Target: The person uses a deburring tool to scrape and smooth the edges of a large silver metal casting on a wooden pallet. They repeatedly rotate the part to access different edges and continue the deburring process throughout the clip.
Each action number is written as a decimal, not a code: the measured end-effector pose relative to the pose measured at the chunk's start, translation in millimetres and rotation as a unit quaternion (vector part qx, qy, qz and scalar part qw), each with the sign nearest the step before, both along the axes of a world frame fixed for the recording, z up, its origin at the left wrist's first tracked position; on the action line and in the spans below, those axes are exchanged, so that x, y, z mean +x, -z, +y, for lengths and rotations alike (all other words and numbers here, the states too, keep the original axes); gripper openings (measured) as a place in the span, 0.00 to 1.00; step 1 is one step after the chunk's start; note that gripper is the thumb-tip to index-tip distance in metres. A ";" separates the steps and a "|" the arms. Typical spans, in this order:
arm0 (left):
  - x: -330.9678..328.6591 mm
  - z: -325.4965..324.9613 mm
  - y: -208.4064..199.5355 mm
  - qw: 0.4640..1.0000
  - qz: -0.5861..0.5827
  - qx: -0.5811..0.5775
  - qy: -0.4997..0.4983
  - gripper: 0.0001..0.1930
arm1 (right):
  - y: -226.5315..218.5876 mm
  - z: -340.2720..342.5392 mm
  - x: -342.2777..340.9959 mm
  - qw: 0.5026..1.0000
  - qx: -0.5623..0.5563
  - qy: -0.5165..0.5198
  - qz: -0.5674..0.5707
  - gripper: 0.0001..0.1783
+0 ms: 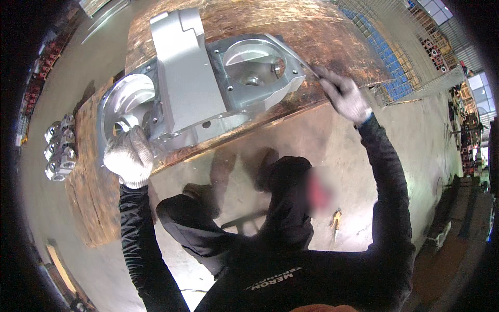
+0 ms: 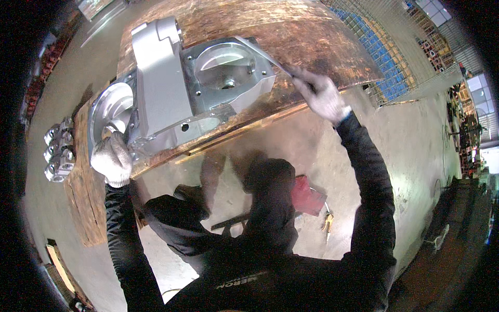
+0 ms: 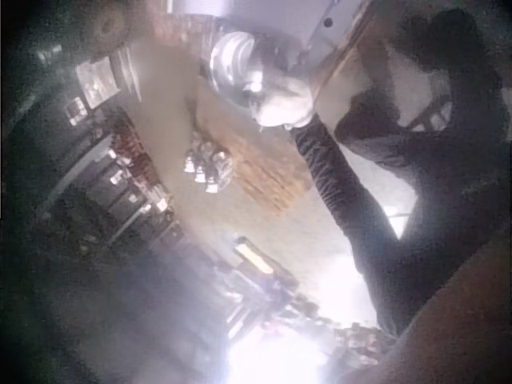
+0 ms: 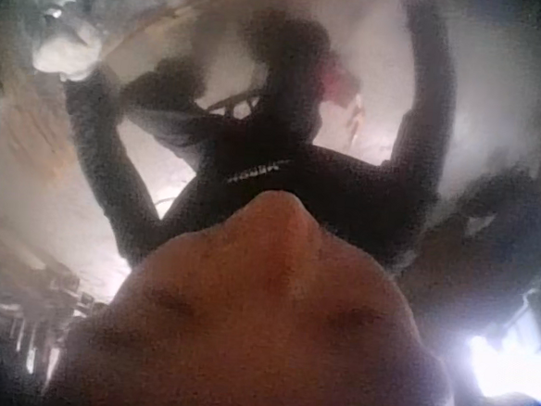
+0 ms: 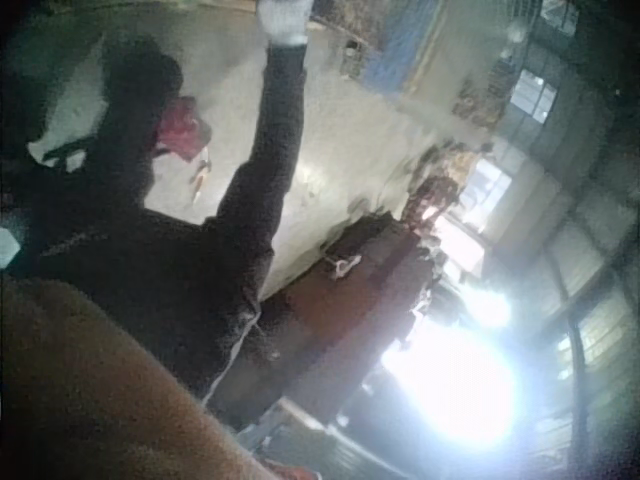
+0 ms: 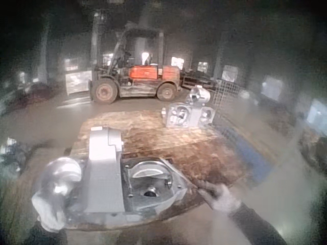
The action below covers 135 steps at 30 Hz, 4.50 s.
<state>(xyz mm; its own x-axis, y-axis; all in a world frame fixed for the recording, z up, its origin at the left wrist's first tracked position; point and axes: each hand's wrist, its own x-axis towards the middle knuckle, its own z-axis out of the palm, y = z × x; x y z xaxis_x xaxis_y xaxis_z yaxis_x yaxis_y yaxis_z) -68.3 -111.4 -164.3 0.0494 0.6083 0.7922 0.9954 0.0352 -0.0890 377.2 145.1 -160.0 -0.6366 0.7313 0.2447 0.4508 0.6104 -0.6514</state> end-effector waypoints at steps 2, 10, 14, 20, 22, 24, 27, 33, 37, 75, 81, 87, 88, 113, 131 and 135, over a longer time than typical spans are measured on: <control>-8.3 -2.4 6.7 0.999 0.031 0.017 -0.007 0.08 | -5.5 28.5 -35.9 1.000 -0.002 -0.008 -0.004 0.22; -13.5 1.6 6.1 0.996 0.080 -0.017 -0.024 0.12 | -21.1 2.8 -9.5 0.998 -0.038 0.000 -0.059 0.20; -10.0 4.7 10.5 1.000 0.007 0.001 -0.010 0.08 | -14.2 -38.4 41.7 0.992 -0.104 0.057 -0.052 0.23; 2.6 9.3 2.0 1.000 0.015 0.018 0.017 0.09 | -8.0 7.6 2.5 0.998 -0.032 0.025 -0.050 0.21; -1.4 3.6 -2.0 1.000 0.019 0.006 0.016 0.10 | -22.0 23.0 -35.3 0.996 -0.059 0.021 -0.057 0.22; -3.9 5.2 0.0 1.000 0.001 -0.011 0.007 0.12 | -13.6 51.5 -51.7 1.000 -0.011 -0.013 -0.011 0.22; -1.1 8.4 -0.5 1.000 -0.006 -0.009 0.014 0.11 | -19.3 56.9 -60.5 0.998 -0.057 -0.002 -0.026 0.22; -8.2 5.2 13.0 1.000 0.026 0.009 0.000 0.08 | 1.7 -9.5 19.4 0.997 0.058 -0.046 -0.012 0.24; -3.5 3.7 8.1 1.000 0.008 0.000 0.012 0.09 | -3.7 -35.2 30.8 0.993 -0.113 0.031 -0.029 0.23; 10.9 10.7 -4.3 0.998 -0.018 0.054 0.011 0.08 | -65.7 25.0 -64.5 0.972 -0.102 0.183 -0.101 0.26; 5.7 -0.3 -4.8 0.999 -0.004 0.032 -0.010 0.07 | -136.8 -60.4 -103.9 0.924 -0.081 0.131 -0.351 0.26; 10.2 9.8 -4.0 0.998 -0.011 0.057 0.012 0.08 | -87.2 28.4 -104.0 0.913 -0.029 0.140 -0.382 0.28; 10.7 11.0 -3.4 0.998 -0.009 0.057 0.009 0.08 | -89.9 33.1 -100.4 0.911 -0.049 0.136 -0.386 0.28; 10.4 8.9 -5.1 0.997 -0.021 0.072 -0.013 0.12 | -122.3 -8.5 -156.0 0.941 -0.082 0.064 -0.321 0.18; 14.4 7.8 -7.7 0.997 -0.038 0.057 -0.027 0.14 | -137.7 -44.2 -206.9 0.925 -0.056 -0.016 -0.375 0.19; 17.5 9.0 -11.8 0.997 -0.045 0.064 -0.015 0.16 | -114.9 -39.2 -219.9 0.922 -0.052 0.068 -0.376 0.18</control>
<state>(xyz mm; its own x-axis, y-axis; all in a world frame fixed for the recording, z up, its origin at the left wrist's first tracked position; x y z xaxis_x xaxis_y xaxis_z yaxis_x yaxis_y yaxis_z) -50.9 -102.4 -152.5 -0.0431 0.5025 0.8635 0.9975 0.0708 0.0086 157.3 105.9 -45.1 -0.4982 0.8114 -0.3056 0.8671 0.4666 -0.1745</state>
